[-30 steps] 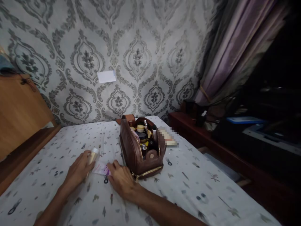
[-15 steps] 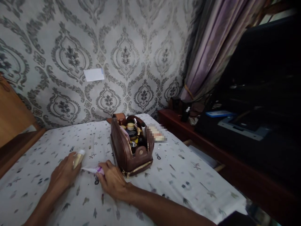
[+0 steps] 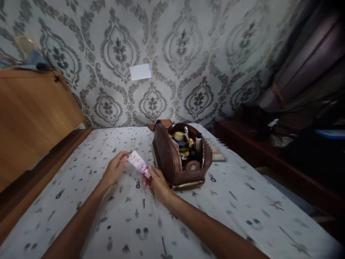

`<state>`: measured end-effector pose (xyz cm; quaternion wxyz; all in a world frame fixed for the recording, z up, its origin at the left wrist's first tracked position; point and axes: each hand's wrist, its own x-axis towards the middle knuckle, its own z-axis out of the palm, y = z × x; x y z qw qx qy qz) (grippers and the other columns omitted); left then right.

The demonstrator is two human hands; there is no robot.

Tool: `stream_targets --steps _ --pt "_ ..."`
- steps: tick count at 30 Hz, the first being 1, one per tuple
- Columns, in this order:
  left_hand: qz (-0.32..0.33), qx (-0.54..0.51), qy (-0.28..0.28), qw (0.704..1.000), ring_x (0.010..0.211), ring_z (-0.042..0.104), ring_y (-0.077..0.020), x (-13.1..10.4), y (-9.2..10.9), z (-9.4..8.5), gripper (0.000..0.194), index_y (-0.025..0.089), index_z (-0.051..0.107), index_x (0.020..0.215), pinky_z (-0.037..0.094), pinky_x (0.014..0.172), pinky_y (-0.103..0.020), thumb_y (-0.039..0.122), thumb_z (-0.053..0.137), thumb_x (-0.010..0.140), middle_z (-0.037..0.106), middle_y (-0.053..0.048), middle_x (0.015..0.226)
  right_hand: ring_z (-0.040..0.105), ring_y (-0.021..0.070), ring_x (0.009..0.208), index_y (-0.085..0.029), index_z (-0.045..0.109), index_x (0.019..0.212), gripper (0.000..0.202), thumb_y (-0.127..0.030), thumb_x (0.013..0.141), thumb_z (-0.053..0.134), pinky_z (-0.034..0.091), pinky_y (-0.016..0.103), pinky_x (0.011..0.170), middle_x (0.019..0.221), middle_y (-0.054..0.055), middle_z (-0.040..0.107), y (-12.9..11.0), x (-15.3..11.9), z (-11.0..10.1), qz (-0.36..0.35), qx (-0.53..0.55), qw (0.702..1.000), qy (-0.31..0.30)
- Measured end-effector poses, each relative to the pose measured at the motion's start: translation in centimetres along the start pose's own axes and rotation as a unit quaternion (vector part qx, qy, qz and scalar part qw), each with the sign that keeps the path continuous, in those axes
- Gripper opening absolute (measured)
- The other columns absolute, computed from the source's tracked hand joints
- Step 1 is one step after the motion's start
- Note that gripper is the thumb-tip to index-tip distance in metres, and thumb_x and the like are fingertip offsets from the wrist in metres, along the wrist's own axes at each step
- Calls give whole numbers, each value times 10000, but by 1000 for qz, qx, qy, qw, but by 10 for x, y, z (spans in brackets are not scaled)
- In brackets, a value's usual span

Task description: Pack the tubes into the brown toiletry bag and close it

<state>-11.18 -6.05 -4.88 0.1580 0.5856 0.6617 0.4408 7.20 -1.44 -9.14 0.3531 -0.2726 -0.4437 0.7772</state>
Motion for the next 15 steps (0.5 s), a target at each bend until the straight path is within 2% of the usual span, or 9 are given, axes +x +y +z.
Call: stream_targets --steps 3,6,12,15 --pt "-46 -151 -45 986 601 585 -148 -1 2 6 382 156 607 1074 441 495 -234 467 557 859 656 -19 773 487 86 463 -184 540 886 339 -519 851 573 308 195 449 668 -4 617 -2 -2 2 42 52 997 -28" --pt "-93 -256 -66 960 545 579 -132 -1 4 8 378 145 618 967 380 424 -197 479 654 794 623 3 669 535 96 496 -173 557 898 343 -511 846 590 336 199 468 679 13 648 -4 -4 2 63 65 994 -68" --pt "-122 -315 -53 940 429 457 -77 -3 2 11 409 144 616 917 344 423 -185 511 698 758 552 45 548 625 127 581 -150 616 926 514 -589 689 742 420 213 555 676 33 691 -5 -5 2 83 69 986 -129" --pt "-130 -340 -39 931 431 447 -72 -5 3 16 438 159 604 946 328 426 -185 524 718 732 541 56 562 630 115 619 -138 659 883 493 -553 651 794 429 203 571 698 31 697 -6 -5 3 85 89 982 -141"
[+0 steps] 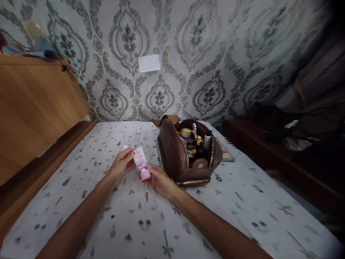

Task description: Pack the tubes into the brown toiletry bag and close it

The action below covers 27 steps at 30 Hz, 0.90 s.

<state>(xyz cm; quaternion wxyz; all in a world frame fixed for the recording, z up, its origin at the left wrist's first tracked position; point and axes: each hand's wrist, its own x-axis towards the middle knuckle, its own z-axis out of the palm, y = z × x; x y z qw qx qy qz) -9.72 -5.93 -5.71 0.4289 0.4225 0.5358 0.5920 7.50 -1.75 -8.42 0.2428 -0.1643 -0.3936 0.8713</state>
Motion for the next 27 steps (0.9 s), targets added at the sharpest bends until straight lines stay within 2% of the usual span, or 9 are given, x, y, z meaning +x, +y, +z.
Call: stream_targets --steps 5,8,11,15,17,19,22,25,27 --pt "-6 0 1 1000 467 473 -87 -6 2 12 471 179 575 1040 356 460 -193 495 736 729 528 74 558 568 71 584 -133 678 801 434 -473 600 858 383 172 489 664 -15 648 -3 -1 1 9 28 1000 2" --pt "-6 19 1 1000 548 526 -104 -8 4 16 498 187 551 1077 402 513 -201 488 742 730 580 53 633 534 60 539 -149 659 852 485 -444 545 892 338 161 429 647 -39 623 -4 -1 2 19 46 999 22" --pt "-13 15 -17 1000 723 614 -159 -10 4 15 507 190 526 1126 461 596 -233 499 710 768 644 -8 779 492 46 488 -186 617 946 547 -408 536 904 293 144 396 623 -65 604 -4 -1 1 16 61 997 44" --pt "-11 15 -109 994 938 632 -222 -12 4 13 531 201 511 1204 509 732 -300 468 704 787 662 -88 1052 449 31 434 -208 565 1026 599 -373 557 900 298 130 381 606 -82 593 -3 0 -2 0 53 997 48" --pt "-1 41 -160 986 1082 591 -250 -14 5 13 580 219 509 1239 504 818 -314 387 762 745 622 -97 1181 480 35 440 -204 557 1006 568 -349 573 895 357 132 396 620 -78 605 -1 2 -4 -12 43 997 59" --pt "7 80 -188 979 1173 541 -261 -16 5 14 604 236 511 1262 489 876 -316 310 781 727 584 -90 1249 536 48 469 -196 559 992 538 -334 589 887 421 143 422 680 -56 644 1 4 -6 -25 32 997 69" --pt "10 136 -198 971 1083 580 -239 -18 7 15 514 231 537 1267 488 826 -295 276 714 787 603 -77 1199 619 79 550 -183 578 1000 513 -352 615 873 479 160 465 778 -13 693 4 6 -7 -38 32 996 74" --pt "11 160 -189 969 940 609 -209 -15 8 11 418 198 583 1216 481 774 -283 275 665 813 638 -65 1089 647 98 580 -151 622 922 421 -420 675 829 500 174 514 719 18 704 4 7 -7 -29 38 996 78" --pt "15 152 -177 972 914 605 -201 -12 9 6 389 180 606 1158 474 787 -285 284 684 791 640 -59 1051 640 94 559 -125 647 851 388 -463 722 785 498 180 531 687 37 706 4 6 -7 -22 43 996 76"
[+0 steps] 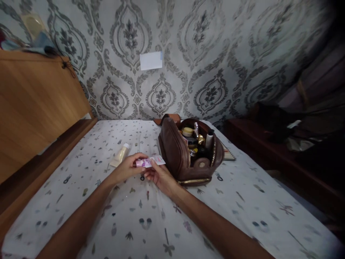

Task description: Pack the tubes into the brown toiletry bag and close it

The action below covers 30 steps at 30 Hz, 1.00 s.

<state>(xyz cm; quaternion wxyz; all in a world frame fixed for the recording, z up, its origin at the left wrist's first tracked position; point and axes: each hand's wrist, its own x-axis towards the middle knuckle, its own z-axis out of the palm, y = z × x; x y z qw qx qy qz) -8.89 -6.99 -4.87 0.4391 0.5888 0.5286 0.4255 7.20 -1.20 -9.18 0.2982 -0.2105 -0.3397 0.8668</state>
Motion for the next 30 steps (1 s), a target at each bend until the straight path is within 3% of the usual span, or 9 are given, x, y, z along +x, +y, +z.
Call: stream_targets --steps 7,12,17,20,24,30 --pt "-4 -46 40 998 811 581 -160 1 -3 -24 419 165 627 1041 446 708 -244 318 795 689 631 -24 920 615 97 515 -147 607 750 365 -468 727 778 470 192 513 646 35 701 -3 0 1 2 30 999 24" --pt "-1 -81 92 992 803 586 -158 0 2 -29 434 161 628 1023 476 710 -250 342 812 673 632 -37 933 615 97 546 -182 590 873 414 -407 642 849 446 183 513 699 8 691 0 0 -1 -16 37 999 36" --pt "12 -88 153 984 754 583 -161 1 7 -23 446 172 627 1036 489 625 -236 380 793 678 626 -28 877 636 119 714 -236 618 1084 592 -401 577 877 476 220 630 797 -34 646 9 1 -4 -70 -19 996 55" --pt "3 -76 169 983 719 584 -162 1 8 -16 442 168 641 1016 478 593 -226 385 794 663 626 -21 829 619 135 808 -207 679 976 475 -485 619 826 472 265 779 859 -1 664 12 1 -3 -125 -123 984 26" --pt "-19 -57 151 987 601 544 -140 2 10 -3 406 168 660 956 460 527 -230 408 784 652 610 -3 757 595 146 771 -196 683 918 419 -533 678 751 451 265 699 880 12 666 9 -3 0 -136 -257 957 -22" --pt "-40 -43 171 984 622 578 -168 2 14 11 430 185 681 934 483 520 -250 449 796 615 638 -21 806 533 139 780 -183 683 857 293 -376 654 769 384 252 698 819 -13 618 -3 -15 5 -184 -374 908 39"
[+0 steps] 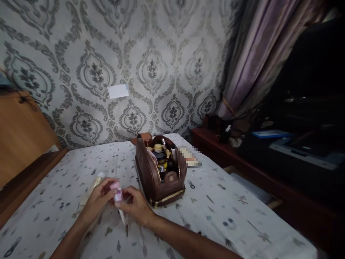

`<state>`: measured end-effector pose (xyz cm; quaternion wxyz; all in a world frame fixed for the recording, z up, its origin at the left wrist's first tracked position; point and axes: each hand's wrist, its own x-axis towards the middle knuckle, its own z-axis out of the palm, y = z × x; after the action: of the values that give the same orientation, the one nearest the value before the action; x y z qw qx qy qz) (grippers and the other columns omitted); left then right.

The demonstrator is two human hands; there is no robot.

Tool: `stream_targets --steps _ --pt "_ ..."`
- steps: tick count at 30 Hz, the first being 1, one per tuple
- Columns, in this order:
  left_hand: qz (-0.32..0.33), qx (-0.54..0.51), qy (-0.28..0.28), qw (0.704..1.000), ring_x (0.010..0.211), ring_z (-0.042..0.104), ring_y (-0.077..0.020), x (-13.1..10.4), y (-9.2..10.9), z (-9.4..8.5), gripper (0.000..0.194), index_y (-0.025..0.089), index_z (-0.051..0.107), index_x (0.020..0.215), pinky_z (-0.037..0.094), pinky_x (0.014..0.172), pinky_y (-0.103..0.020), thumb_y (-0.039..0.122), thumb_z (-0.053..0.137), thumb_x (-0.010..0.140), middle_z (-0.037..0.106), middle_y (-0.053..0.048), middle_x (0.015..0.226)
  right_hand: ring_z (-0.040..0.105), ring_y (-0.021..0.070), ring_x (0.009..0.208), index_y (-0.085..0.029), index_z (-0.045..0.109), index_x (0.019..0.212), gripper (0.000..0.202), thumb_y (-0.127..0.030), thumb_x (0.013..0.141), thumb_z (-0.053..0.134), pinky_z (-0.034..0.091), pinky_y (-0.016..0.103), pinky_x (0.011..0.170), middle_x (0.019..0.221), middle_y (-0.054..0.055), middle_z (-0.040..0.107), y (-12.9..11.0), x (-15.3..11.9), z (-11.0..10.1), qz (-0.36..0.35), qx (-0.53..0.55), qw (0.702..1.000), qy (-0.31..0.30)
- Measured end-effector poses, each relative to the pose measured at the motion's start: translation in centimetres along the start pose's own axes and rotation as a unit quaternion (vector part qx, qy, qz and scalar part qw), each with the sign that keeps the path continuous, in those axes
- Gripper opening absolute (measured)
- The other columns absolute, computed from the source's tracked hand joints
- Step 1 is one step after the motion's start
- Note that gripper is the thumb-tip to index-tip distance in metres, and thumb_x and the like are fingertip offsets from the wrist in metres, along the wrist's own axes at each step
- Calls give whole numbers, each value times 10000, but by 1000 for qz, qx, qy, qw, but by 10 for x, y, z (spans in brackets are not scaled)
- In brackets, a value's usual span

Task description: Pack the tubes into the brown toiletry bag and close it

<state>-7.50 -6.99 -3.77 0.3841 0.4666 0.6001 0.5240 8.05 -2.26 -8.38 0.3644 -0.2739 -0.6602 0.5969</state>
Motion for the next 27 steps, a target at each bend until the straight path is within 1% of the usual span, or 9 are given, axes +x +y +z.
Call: stream_targets --steps 3,7,11,14,17,20,22,24,27 --pt "-4 -22 -2 1000 633 585 -169 -1 -4 0 459 184 689 952 494 524 -257 503 793 637 648 -38 874 474 115 692 -178 646 809 255 -324 634 760 355 244 649 725 -40 553 -7 1 -1 19 13 1000 -13" --pt "7 -104 2 995 627 579 -149 0 -8 -2 453 188 683 998 489 531 -244 536 753 717 635 -35 872 466 100 655 -193 597 859 307 -244 597 747 355 228 611 727 -58 543 -20 1 -2 36 84 995 -45" --pt "17 -165 30 986 614 564 -130 2 -8 -4 424 188 684 982 470 531 -217 531 745 741 625 -23 801 526 100 707 -225 567 962 457 -239 569 798 405 217 644 828 -56 587 -48 -5 -7 26 181 978 -97" --pt "13 -177 31 984 645 571 -139 3 -9 -5 420 180 688 941 489 576 -228 533 759 725 630 -25 780 537 98 714 -228 535 912 485 -259 547 854 426 217 672 803 -64 575 -72 -9 -15 -3 215 972 -91" --pt "-5 -165 47 985 630 558 -141 3 -11 -4 451 177 688 924 483 566 -230 544 786 682 613 -14 733 526 101 677 -224 542 872 408 -308 607 841 430 222 641 756 -60 552 -94 -9 -29 -49 191 979 -58" --pt "-3 -134 43 990 620 545 -145 2 -13 -2 472 166 694 893 449 515 -221 565 790 661 610 -23 739 553 128 666 -220 599 895 285 -384 726 760 461 260 630 777 -21 583 -112 -7 -53 -101 139 985 -27" --pt "3 -124 27 992 651 551 -154 2 -12 -2 464 156 696 879 442 516 -223 582 751 701 615 -41 768 577 156 735 -222 638 948 267 -385 759 731 481 286 678 844 9 608 -122 -3 -73 -146 76 986 24" --pt "0 -118 17 993 664 550 -156 1 -12 -1 454 155 695 883 442 529 -227 582 725 733 612 -47 775 585 186 861 -228 642 1064 315 -368 789 705 485 314 768 975 43 623 -130 2 -94 -181 11 978 108" --pt "-17 -110 18 994 679 554 -158 0 -11 1 441 154 694 877 440 544 -229 572 724 740 613 -54 794 560 208 941 -215 582 1234 386 -353 873 585 467 361 856 1097 79 580 -138 14 -125 -223 -132 946 193"
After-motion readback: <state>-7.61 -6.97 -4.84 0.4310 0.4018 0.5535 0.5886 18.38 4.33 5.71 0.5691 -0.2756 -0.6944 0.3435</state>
